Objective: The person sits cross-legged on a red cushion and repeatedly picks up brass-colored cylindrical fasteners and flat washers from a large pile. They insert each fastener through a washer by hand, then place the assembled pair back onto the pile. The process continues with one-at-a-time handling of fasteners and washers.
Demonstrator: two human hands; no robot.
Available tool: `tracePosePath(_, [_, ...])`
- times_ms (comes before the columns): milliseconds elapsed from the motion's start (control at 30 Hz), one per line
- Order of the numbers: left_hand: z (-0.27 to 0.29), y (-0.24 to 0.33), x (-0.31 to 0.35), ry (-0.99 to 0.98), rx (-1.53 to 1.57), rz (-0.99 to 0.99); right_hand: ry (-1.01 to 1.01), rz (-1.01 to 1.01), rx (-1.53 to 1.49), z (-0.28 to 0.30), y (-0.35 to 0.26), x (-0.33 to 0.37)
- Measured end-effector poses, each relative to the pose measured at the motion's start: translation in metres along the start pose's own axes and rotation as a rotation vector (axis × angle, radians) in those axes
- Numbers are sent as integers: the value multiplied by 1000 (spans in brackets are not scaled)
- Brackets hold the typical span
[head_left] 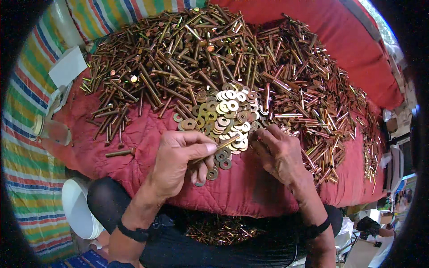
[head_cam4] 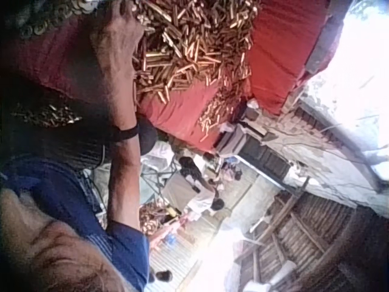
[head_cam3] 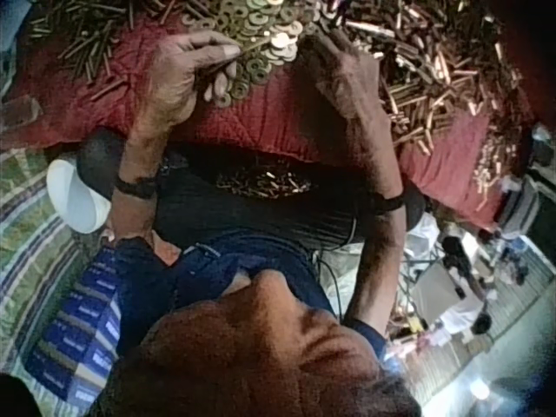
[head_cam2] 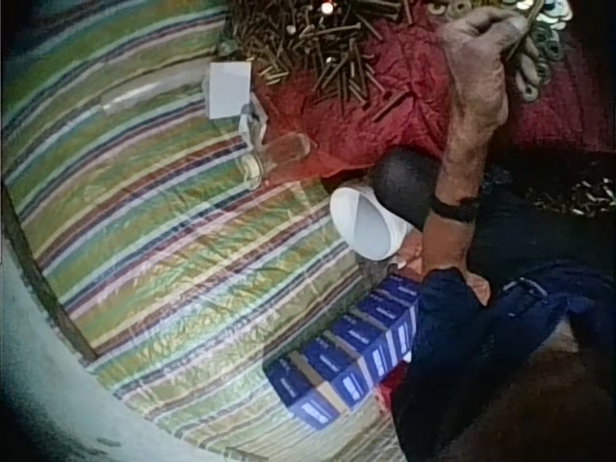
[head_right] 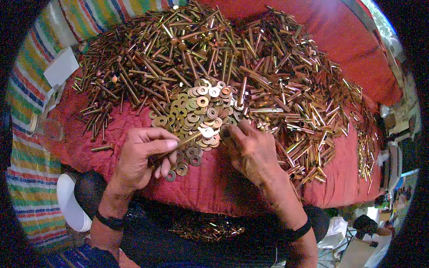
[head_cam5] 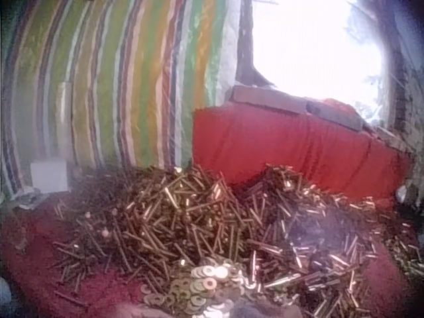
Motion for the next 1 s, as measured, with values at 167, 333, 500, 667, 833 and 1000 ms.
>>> tracePosePath(167, [-14, -8, 0, 1, -232, 32, 18, -60, -254, 2, 8, 1])
tracePosePath(333, [-21, -12, -2, 13, -359, 47, -96, -177, -287, -1, 10, -1])
tracePosePath(500, [-22, -9, 1, 64, -423, 43, -3, -11, -143, 2, 0, 0])
tracePosePath(667, [-23, -12, 1, 55, -410, 18, 45, 56, -175, 5, -5, -1])
tracePosePath(833, [-23, -18, 0, 45, -457, -14, -79, -140, -537, 9, -8, 8])
tracePosePath(1000, [-35, -15, 2, 78, -1025, -417, -105, -181, -738, 9, -18, 22])
Point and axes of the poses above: each hand's wrist, its own x-axis away from the middle knuckle, its own z-axis out of the back of the hand, y = z × x, the point moved 4 cm from there along -x, towards the middle knuckle, and after that the axes turned 15 degrees about -y, right-handed, at the moved point
